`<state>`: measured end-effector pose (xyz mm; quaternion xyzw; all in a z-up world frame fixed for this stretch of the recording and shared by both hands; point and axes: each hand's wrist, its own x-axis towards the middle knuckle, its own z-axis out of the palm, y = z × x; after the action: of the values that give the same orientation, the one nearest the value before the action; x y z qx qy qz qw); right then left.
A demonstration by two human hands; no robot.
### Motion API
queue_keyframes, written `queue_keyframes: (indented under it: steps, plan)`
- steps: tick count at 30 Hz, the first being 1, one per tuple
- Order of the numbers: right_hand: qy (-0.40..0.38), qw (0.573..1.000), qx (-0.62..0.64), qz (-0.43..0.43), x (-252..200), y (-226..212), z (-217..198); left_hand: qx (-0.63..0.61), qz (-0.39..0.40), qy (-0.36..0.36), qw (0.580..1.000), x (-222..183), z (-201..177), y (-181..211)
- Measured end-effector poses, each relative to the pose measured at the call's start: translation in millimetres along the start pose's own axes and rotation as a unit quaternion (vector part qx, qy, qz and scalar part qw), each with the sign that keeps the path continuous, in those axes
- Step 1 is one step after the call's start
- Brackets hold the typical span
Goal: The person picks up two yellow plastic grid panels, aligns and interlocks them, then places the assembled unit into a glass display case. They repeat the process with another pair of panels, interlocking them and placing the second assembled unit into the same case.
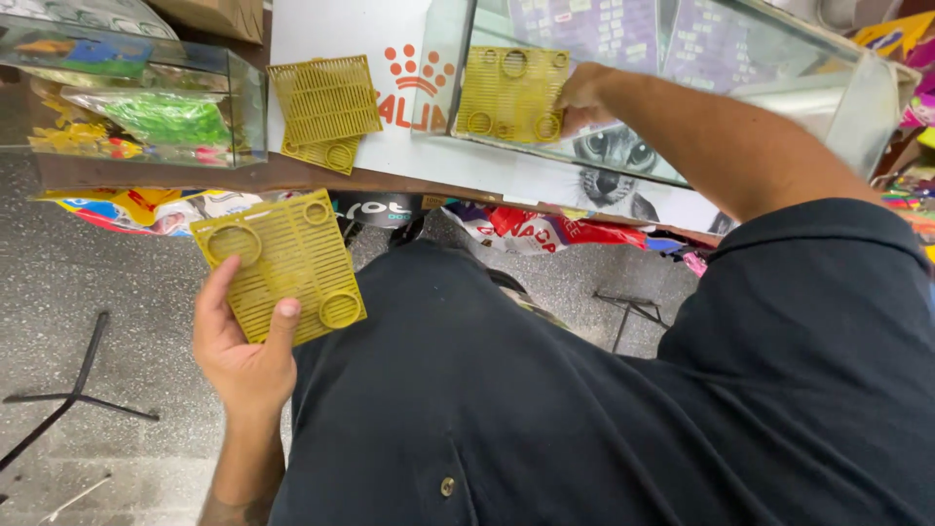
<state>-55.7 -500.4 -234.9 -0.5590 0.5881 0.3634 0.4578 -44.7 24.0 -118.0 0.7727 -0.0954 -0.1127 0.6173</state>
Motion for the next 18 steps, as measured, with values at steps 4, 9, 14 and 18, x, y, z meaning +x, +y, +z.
queue_keyframes:
  steps: [4,9,14,18]
  plan:
    - [0.035,0.998,-0.030,-0.032,28.4,1.5,1.2,0.035,-0.014,0.000,0.999,-0.3,-1.9,0.7]
    - [0.008,0.998,-0.068,-0.010,19.6,-0.4,4.5,0.019,-0.009,-0.004,1.000,0.8,-0.3,-3.6]
    - [-0.045,0.968,-0.237,-0.068,-22.2,-13.6,4.3,0.040,-0.007,-0.010,0.999,3.9,1.3,3.3]
    - [-0.013,0.839,-0.526,-0.139,-56.7,-31.7,-5.0,0.010,0.003,-0.032,0.999,8.4,4.6,6.8]
